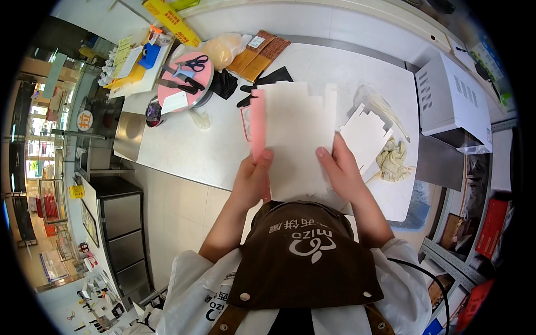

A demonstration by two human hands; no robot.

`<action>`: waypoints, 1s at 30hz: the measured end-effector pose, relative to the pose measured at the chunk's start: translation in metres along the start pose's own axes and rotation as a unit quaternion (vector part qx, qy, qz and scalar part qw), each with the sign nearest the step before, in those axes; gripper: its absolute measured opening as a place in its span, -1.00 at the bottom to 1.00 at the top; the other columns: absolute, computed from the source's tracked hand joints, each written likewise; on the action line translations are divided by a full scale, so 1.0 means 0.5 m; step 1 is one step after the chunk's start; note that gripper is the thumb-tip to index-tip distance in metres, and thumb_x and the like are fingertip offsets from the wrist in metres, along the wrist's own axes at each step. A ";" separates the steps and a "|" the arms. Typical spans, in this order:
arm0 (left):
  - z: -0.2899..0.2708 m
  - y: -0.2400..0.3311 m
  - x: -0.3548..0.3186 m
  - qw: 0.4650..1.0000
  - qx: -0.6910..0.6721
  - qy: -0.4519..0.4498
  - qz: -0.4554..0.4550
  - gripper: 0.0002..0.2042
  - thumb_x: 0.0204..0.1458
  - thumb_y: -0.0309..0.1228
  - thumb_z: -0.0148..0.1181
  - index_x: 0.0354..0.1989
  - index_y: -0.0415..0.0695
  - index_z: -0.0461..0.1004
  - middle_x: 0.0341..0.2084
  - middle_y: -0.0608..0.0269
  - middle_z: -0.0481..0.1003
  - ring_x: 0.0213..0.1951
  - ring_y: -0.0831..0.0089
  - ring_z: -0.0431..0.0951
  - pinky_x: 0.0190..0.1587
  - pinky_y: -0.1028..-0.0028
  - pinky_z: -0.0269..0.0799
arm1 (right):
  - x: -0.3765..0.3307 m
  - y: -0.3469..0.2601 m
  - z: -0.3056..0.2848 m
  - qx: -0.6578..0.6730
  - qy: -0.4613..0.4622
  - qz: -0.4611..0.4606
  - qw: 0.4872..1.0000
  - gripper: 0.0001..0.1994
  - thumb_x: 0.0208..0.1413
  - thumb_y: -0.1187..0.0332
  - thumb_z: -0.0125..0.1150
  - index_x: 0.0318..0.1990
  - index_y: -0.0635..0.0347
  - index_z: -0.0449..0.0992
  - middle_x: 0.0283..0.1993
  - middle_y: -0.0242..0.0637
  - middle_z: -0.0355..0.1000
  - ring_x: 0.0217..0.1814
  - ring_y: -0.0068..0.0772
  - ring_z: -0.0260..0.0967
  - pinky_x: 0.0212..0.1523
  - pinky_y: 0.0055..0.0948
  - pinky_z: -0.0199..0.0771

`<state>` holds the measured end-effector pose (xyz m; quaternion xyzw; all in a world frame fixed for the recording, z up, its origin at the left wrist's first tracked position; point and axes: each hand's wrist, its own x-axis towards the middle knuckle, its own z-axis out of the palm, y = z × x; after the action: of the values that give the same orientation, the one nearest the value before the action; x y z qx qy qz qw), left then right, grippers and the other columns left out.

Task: The person assembles small pink and white cardboard boxes by folding flat pieces and inserting white plastic inserts. They repeatedly fold the sides, tuck flaps, and place inserts into the formed boxes on a white countertop.

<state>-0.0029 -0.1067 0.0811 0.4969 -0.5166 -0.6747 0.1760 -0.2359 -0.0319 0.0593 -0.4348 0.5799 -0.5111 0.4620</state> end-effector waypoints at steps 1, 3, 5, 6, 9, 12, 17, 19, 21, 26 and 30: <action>0.016 0.007 0.000 0.993 0.092 0.028 0.064 -0.52 0.45 -0.07 -0.07 0.16 -0.30 0.44 -0.49 0.12 0.59 -0.58 0.30 0.57 -0.57 0.39 0.43 | 0.005 -0.001 0.006 -0.034 0.037 0.031 0.998 -0.46 0.39 0.33 0.12 0.45 0.29 0.21 0.06 -0.13 0.52 0.07 -0.27 0.48 0.19 -0.31 0.42; 0.049 0.019 0.002 0.940 0.272 0.081 0.189 -0.59 0.45 -0.14 -0.06 0.20 -0.22 0.45 -0.53 0.05 0.59 -0.51 0.02 0.60 -0.39 0.20 0.54 | 0.022 0.011 0.027 -0.156 0.171 -0.123 0.965 -0.46 0.32 0.37 0.18 0.41 0.27 0.26 -0.01 -0.13 0.51 -0.02 -0.21 0.48 0.12 -0.31 0.45; 0.054 0.021 0.007 0.932 0.316 0.091 0.155 -0.61 0.44 -0.23 -0.07 0.31 -0.13 0.38 -0.37 -0.02 0.62 -0.32 -0.10 0.61 -0.24 0.10 0.54 | 0.021 0.026 0.031 -0.209 0.194 -0.198 0.938 -0.49 0.27 0.38 0.23 0.34 0.25 0.31 -0.04 -0.13 0.51 -0.08 -0.18 0.49 0.06 -0.31 0.48; 0.057 0.021 0.009 0.926 0.338 0.095 0.138 -0.60 0.43 -0.27 -0.08 0.37 -0.08 0.35 -0.29 -0.06 0.64 -0.23 -0.16 0.61 -0.16 0.05 0.54 | 0.017 0.032 0.026 -0.203 0.154 -0.198 0.947 -0.52 0.26 0.37 0.25 0.30 0.24 0.34 -0.03 -0.14 0.51 -0.09 -0.18 0.49 0.03 -0.31 0.50; 0.066 0.011 0.016 0.906 0.358 0.127 0.185 -0.54 0.40 -0.32 -0.06 0.44 -0.08 0.25 -0.01 -0.08 0.60 -0.07 -0.09 0.63 -0.13 0.06 0.57 | 0.000 0.019 0.044 -0.120 0.038 -0.145 0.981 -0.61 0.26 0.33 0.29 0.18 0.22 0.41 -0.02 -0.14 0.51 -0.09 -0.20 0.50 -0.03 -0.32 0.54; 0.098 -0.027 0.031 0.881 0.395 0.119 0.233 -0.45 0.34 -0.35 -0.01 0.50 -0.11 0.14 0.19 -0.04 0.50 0.06 -0.04 0.60 -0.08 0.07 0.58 | -0.003 -0.005 0.086 -0.055 0.022 -0.136 0.989 -0.65 0.28 0.25 0.30 0.11 0.22 0.44 -0.12 -0.18 0.55 -0.17 -0.17 0.56 -0.14 -0.27 0.58; 0.138 -0.052 0.023 0.860 0.389 0.113 0.310 -0.21 0.19 -0.54 0.13 0.55 -0.32 -0.14 0.45 -0.22 0.14 0.29 -0.18 0.39 0.13 0.11 0.52 | 0.006 0.017 0.075 -0.192 0.053 -0.137 0.970 -0.75 0.35 0.28 0.18 0.03 0.24 0.47 -0.25 -0.11 0.59 -0.29 0.00 0.58 -0.30 -0.17 0.57; 0.152 -0.066 0.023 0.865 0.370 0.109 0.322 -0.19 0.21 -0.54 0.14 0.57 -0.28 -0.18 0.42 -0.22 0.19 0.28 -0.17 0.42 0.13 0.09 0.53 | 0.009 0.027 0.065 -0.265 0.050 -0.141 0.953 -0.79 0.36 0.30 0.13 -0.02 0.23 0.50 -0.24 -0.09 0.59 -0.27 0.03 0.56 -0.30 -0.14 0.55; 0.158 -0.068 0.012 0.897 0.317 0.089 0.295 -0.22 0.19 -0.54 0.17 0.55 -0.24 -0.10 0.37 -0.20 0.26 0.25 -0.12 0.46 0.12 0.10 0.54 | 0.010 0.040 0.063 -0.267 0.060 -0.156 0.949 -0.82 0.37 0.32 0.09 -0.08 0.22 0.55 -0.24 -0.10 0.57 -0.24 0.03 0.54 -0.28 -0.12 0.52; 0.102 -0.064 -0.029 0.905 0.332 0.114 0.240 -0.52 0.10 -0.56 0.24 0.26 -0.17 0.43 0.13 -0.04 0.47 0.13 0.07 0.51 0.08 0.16 0.54 | -0.005 0.065 -0.003 -0.453 -0.071 -0.178 0.871 -0.88 0.27 0.30 0.21 -0.24 0.12 0.54 -0.32 -0.22 0.52 -0.27 -0.09 0.55 -0.29 -0.13 0.54; 0.067 -0.017 -0.042 0.772 0.479 0.057 0.414 -0.66 0.03 -0.42 0.42 0.00 -0.14 0.56 -0.06 0.14 0.54 -0.14 0.15 0.60 -0.06 0.21 0.52 | -0.071 0.070 0.008 -0.455 -0.262 -0.205 0.826 -0.88 0.24 0.28 0.25 -0.30 0.08 0.51 -0.29 -0.29 0.49 -0.22 -0.15 0.54 -0.24 -0.14 0.54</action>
<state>-0.0196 -0.0699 0.0829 0.2923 -0.9179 -0.1720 0.2062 -0.2263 0.0054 0.0274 -0.8221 0.5012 -0.1391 0.2317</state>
